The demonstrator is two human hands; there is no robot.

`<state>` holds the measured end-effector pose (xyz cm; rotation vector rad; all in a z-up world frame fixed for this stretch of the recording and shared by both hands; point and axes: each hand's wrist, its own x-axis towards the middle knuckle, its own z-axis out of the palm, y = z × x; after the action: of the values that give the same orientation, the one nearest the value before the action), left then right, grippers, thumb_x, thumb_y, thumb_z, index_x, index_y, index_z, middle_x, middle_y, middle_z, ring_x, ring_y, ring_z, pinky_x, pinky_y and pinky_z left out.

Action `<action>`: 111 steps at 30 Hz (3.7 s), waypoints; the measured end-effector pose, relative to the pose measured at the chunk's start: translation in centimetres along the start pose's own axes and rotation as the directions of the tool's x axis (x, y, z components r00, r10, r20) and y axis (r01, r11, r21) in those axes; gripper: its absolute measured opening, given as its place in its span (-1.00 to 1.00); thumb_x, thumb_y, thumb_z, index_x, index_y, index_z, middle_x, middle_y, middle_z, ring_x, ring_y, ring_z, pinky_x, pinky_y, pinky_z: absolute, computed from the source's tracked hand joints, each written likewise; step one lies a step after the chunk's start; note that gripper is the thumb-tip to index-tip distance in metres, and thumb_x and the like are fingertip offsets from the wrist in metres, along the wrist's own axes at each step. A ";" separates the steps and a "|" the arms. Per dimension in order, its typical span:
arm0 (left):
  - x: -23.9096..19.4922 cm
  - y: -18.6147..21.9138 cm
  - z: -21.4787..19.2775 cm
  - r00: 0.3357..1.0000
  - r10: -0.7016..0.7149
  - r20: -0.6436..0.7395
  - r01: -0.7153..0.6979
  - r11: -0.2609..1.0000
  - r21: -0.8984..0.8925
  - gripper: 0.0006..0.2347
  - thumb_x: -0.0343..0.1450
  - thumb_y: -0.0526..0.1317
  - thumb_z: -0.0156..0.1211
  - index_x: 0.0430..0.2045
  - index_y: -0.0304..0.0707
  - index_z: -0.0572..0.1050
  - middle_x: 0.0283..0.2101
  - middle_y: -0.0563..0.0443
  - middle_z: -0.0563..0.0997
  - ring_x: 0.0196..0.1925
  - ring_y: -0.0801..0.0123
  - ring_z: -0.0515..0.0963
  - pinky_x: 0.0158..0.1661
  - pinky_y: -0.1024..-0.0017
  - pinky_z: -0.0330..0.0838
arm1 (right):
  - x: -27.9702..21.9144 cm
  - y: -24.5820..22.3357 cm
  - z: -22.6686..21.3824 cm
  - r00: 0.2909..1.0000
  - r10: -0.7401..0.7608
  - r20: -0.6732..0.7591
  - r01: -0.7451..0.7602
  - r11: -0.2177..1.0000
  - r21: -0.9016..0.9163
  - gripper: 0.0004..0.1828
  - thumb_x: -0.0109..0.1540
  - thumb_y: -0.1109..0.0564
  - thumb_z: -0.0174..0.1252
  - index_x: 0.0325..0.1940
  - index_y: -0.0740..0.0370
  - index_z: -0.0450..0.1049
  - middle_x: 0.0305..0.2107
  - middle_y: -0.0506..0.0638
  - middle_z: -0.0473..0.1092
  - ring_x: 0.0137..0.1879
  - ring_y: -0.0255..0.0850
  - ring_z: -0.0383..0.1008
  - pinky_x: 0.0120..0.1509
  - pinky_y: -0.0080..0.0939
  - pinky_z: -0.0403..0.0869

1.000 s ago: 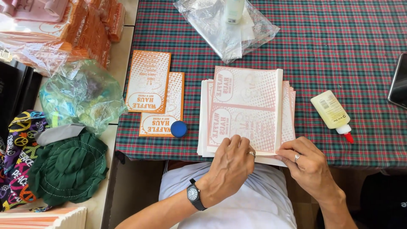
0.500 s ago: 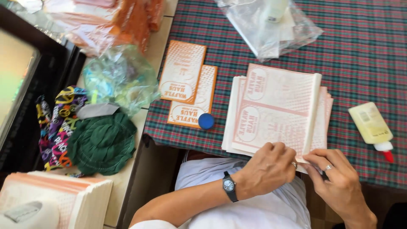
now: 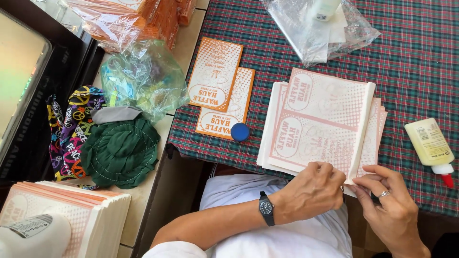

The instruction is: Manually folding and creasing printed paper sheets to assemble paper bags.

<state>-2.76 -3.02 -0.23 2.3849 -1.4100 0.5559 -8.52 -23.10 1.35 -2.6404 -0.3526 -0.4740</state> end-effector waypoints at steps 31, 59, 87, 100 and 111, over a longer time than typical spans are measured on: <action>1.9 -3.0 3.4 0.975 -0.214 0.065 0.223 0.940 -0.259 -0.79 0.48 -0.10 0.28 -0.52 -0.14 0.50 -0.53 0.08 0.45 -0.46 0.17 0.46 -0.47 0.24 0.29 | 0.8 0.1 -0.3 0.936 0.344 0.079 -0.353 0.912 0.210 -0.85 0.21 0.19 0.27 -0.13 0.18 0.58 -0.01 0.06 0.38 0.12 -0.20 0.46 -0.28 -0.36 0.61; 2.4 -3.5 4.7 0.958 -0.219 0.185 0.255 0.946 -0.202 -0.74 0.51 -0.06 0.22 -0.58 -0.12 0.50 -0.52 0.06 0.47 -0.49 0.15 0.51 -0.55 0.23 0.32 | 2.0 0.3 0.2 0.920 0.372 0.125 -0.391 0.896 0.209 -0.95 0.22 0.22 0.24 -0.34 0.22 0.51 -0.20 -0.02 0.39 -0.24 -0.30 0.48 -0.66 -0.40 0.44; 2.8 -2.7 3.8 0.942 -0.314 0.115 0.334 0.907 -0.256 -0.66 0.33 -0.03 0.43 -0.20 -0.20 0.45 -0.38 0.03 0.50 -0.44 0.03 0.58 -0.49 0.17 0.42 | 1.4 -2.8 -0.5 0.987 0.008 -0.160 -0.001 0.999 0.046 -0.81 0.33 0.51 0.16 -0.06 0.36 0.56 -0.08 0.16 0.54 0.03 -0.05 0.57 0.18 -0.19 0.53; 1.9 -2.2 2.6 0.982 -0.188 -0.014 0.185 0.975 -0.122 -0.74 0.32 -0.45 0.40 -0.26 -0.19 0.43 -0.40 0.04 0.39 -0.51 0.21 0.38 -0.55 0.31 0.27 | -2.1 -2.7 2.1 0.990 -0.082 -0.111 0.069 0.991 -0.111 -0.76 0.37 0.47 0.13 0.09 0.35 0.52 0.10 0.12 0.54 0.19 -0.15 0.56 0.44 0.00 0.38; 1.0 -1.7 1.8 0.985 -0.109 -0.137 0.125 0.985 0.115 -0.87 0.59 -0.20 0.09 -0.37 -0.07 0.38 -0.43 0.12 0.34 -0.44 0.37 0.30 -0.42 0.40 0.13 | -4.5 -0.8 3.9 0.996 0.036 -0.083 -0.053 0.977 -0.205 -0.63 0.33 0.14 0.26 0.23 0.19 0.54 0.11 0.06 0.54 0.13 -0.23 0.52 0.63 0.08 0.14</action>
<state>-0.47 -3.79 -1.41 2.4577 -1.2033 0.7720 -11.81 -21.40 -3.40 -2.8131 -0.2292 -0.6298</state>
